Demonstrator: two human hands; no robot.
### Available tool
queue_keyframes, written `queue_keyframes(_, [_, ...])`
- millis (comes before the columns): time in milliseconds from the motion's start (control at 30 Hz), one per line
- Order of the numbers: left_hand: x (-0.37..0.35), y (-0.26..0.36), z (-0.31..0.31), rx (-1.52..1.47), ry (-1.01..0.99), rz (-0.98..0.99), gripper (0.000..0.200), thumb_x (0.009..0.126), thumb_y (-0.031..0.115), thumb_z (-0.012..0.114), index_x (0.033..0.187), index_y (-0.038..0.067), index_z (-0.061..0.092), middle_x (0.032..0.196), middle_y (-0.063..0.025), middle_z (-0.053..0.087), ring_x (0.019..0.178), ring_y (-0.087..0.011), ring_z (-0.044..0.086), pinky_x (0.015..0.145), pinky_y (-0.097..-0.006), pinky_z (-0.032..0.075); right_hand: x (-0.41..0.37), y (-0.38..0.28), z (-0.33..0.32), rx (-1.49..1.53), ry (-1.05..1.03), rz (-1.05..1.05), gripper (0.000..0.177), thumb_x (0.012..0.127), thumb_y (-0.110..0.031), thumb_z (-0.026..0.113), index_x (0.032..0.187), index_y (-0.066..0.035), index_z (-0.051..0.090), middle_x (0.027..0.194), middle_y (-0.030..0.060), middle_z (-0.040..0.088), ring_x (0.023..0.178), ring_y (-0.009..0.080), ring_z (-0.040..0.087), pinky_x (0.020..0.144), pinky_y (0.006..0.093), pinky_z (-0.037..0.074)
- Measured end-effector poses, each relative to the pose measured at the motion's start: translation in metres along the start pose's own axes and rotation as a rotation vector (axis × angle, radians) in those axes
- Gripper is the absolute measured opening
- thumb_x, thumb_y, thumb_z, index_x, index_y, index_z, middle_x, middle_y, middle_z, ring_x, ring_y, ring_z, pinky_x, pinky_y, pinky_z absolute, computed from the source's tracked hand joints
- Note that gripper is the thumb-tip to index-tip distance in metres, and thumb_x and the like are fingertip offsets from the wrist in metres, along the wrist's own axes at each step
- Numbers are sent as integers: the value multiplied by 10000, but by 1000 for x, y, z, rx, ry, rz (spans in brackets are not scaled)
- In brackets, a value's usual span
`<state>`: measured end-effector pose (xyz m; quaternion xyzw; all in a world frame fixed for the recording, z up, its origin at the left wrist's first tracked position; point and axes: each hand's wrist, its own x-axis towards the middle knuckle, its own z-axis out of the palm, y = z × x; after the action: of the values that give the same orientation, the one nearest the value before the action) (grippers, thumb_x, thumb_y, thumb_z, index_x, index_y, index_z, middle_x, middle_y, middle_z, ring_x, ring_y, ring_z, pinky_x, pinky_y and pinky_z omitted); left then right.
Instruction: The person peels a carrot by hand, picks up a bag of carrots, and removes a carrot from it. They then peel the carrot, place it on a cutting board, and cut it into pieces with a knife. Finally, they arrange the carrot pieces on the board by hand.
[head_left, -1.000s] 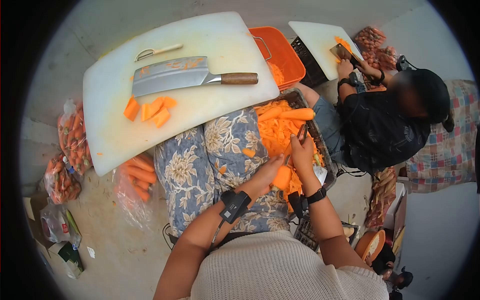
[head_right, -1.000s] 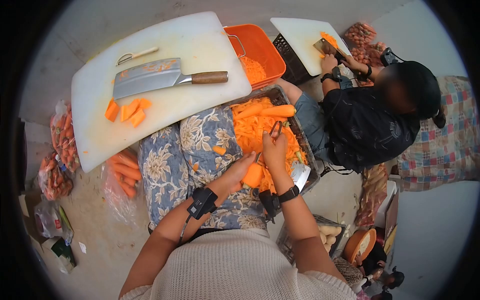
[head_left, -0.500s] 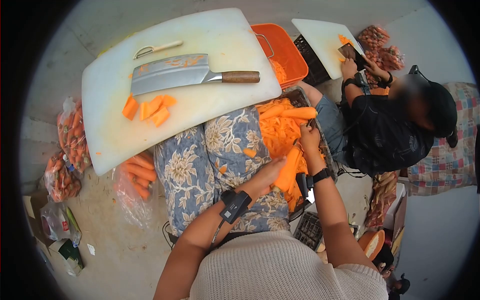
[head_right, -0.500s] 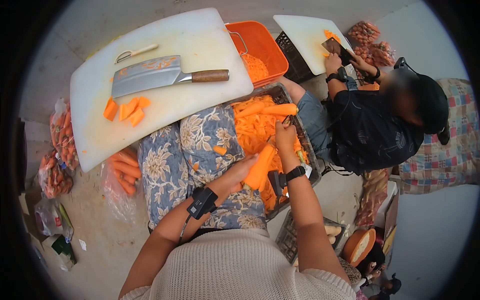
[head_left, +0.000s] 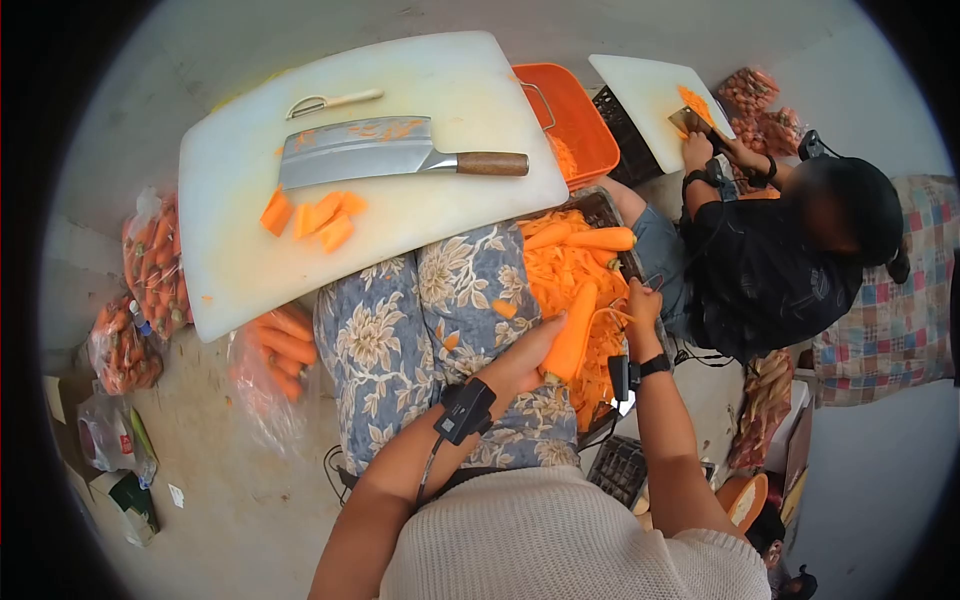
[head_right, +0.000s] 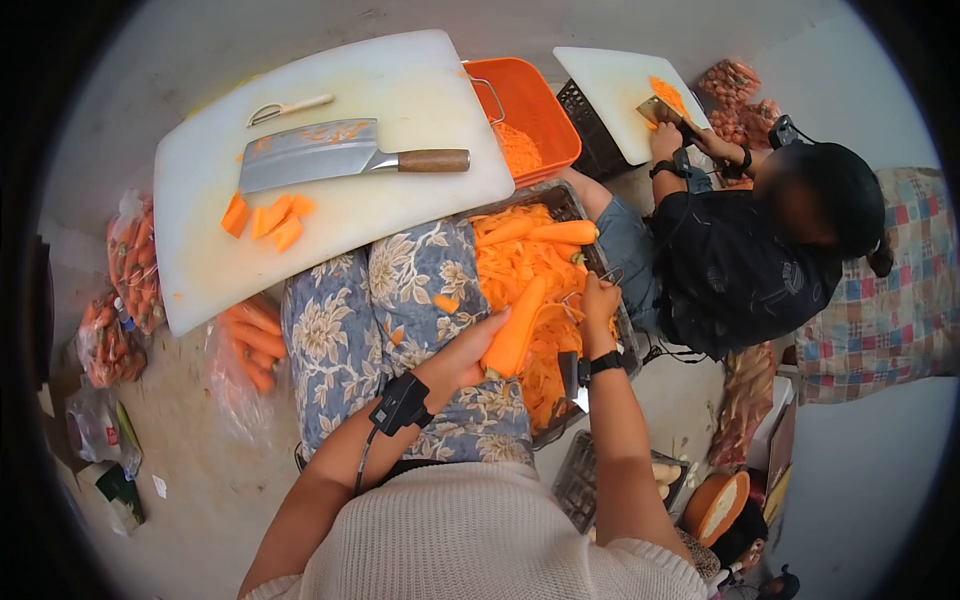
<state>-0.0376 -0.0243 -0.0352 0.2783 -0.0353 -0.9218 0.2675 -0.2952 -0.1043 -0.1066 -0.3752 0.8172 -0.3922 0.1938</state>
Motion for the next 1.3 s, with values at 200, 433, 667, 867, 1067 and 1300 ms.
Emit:
queue_keyframes(200, [1, 0, 6, -96, 8, 37, 469, 933, 426, 335, 1227, 63, 387, 1047, -77, 532, 950, -171, 550, 737, -325, 492, -108, -100, -38, 356, -9, 58, 319, 842, -264, 577, 952, 5, 445, 943, 105, 478, 793, 164, 497, 720, 333, 455])
queue_keyframes(433, [-4, 2, 13, -50, -28, 108, 433, 960, 369, 260, 1239, 53, 358, 1093, -87, 510, 957, -178, 549, 771, -313, 480, -175, -141, -30, 313, -239, -279, 314, 845, -220, 572, 985, 12, 414, 965, 108, 475, 910, 186, 489, 804, 327, 428])
queue_keyframes(667, [0, 1, 13, 88, 62, 164, 402, 963, 320, 276, 1272, 66, 321, 1168, -86, 476, 1001, -161, 547, 778, -293, 494, -153, -124, -15, 48, -265, -244, 252, 802, -202, 613, 827, -11, 451, 853, 125, 476, 785, 218, 482, 674, 330, 390])
queue_keyframes(867, [15, -14, 2, 410, 143, 196, 471, 955, 328, 314, 1313, 24, 290, 1284, -106, 399, 1151, -174, 434, 910, -285, 390, -112, -94, -1, 112, -199, -152, 263, 814, -232, 597, 779, -20, 445, 805, 108, 473, 725, 210, 480, 661, 328, 390])
queue_keyframes(1067, [13, -13, 4, 338, 191, 171, 484, 949, 341, 335, 1310, 22, 301, 1269, -96, 417, 1134, -173, 447, 897, -291, 398, -88, -97, 13, 101, -285, -117, 264, 829, -219, 580, 698, -49, 427, 643, 30, 436, 541, 116, 404, 506, 304, 348])
queue_keyframes(1300, [12, -10, 6, 233, 88, 95, 523, 950, 341, 319, 1325, -20, 273, 1312, -150, 370, 1173, -214, 403, 935, -309, 355, -60, -85, 23, 95, -337, 61, 272, 803, -200, 601, 632, -62, 441, 591, 35, 463, 462, 119, 404, 446, 302, 331])
